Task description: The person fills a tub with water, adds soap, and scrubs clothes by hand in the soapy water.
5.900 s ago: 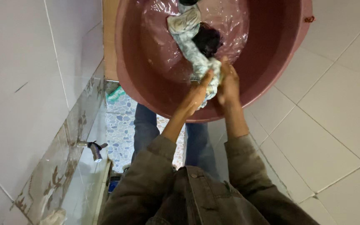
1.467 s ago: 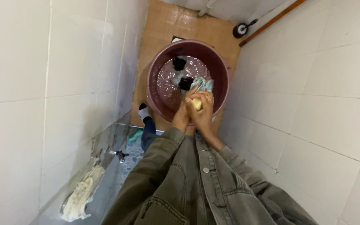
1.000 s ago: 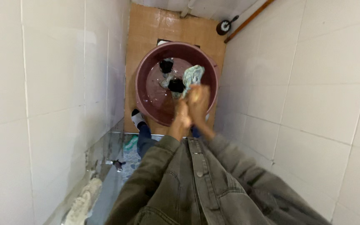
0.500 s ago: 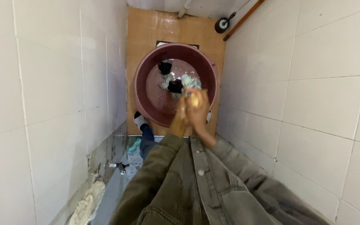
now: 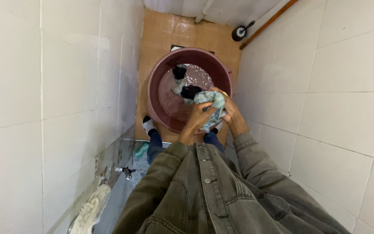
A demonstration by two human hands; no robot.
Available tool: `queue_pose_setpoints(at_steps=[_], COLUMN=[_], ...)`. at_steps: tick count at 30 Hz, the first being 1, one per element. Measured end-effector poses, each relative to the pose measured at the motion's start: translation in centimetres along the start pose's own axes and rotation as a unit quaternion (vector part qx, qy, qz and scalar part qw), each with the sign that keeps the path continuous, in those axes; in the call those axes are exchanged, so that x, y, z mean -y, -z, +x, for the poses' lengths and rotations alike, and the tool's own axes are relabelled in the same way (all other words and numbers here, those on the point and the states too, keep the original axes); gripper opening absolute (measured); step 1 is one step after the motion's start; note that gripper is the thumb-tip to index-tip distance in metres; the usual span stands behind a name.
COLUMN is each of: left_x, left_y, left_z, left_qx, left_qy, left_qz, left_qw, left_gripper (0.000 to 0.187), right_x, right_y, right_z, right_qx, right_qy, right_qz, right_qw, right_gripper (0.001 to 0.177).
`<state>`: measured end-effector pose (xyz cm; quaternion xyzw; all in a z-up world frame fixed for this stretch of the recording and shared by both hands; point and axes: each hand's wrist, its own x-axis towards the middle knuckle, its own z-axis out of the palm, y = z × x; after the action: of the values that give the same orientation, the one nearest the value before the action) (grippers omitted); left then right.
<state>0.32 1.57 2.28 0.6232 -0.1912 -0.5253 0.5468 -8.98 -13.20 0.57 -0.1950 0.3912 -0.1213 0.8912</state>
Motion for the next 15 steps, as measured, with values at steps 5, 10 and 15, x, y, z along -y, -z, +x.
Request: queue_pose_setpoints(at_steps=[5, 10, 15], left_x=[-1.6, -5.1, -1.0], left_y=[1.0, 3.3, 0.3], left_z=[-3.6, -2.9, -1.0], left_qx=[-0.162, -0.116, -0.065], left_qy=[0.083, 0.237, 0.193], left_qz=[-0.109, -0.581, -0.535], left_qw=[0.977, 0.770, 0.820], left_gripper=[0.055, 0.070, 0.064], right_x=[-1.1, -5.1, -7.7], right_y=[-2.2, -9.7, -12.5], right_z=[0.9, -6.0, -10.0], right_qx=[-0.068, -0.113, -0.086], right_qy=[0.068, 0.187, 0.457], right_qz=[0.086, -0.192, -0.663], right_qw=[0.992, 0.957, 0.587], right_gripper=[0.030, 0.024, 0.022])
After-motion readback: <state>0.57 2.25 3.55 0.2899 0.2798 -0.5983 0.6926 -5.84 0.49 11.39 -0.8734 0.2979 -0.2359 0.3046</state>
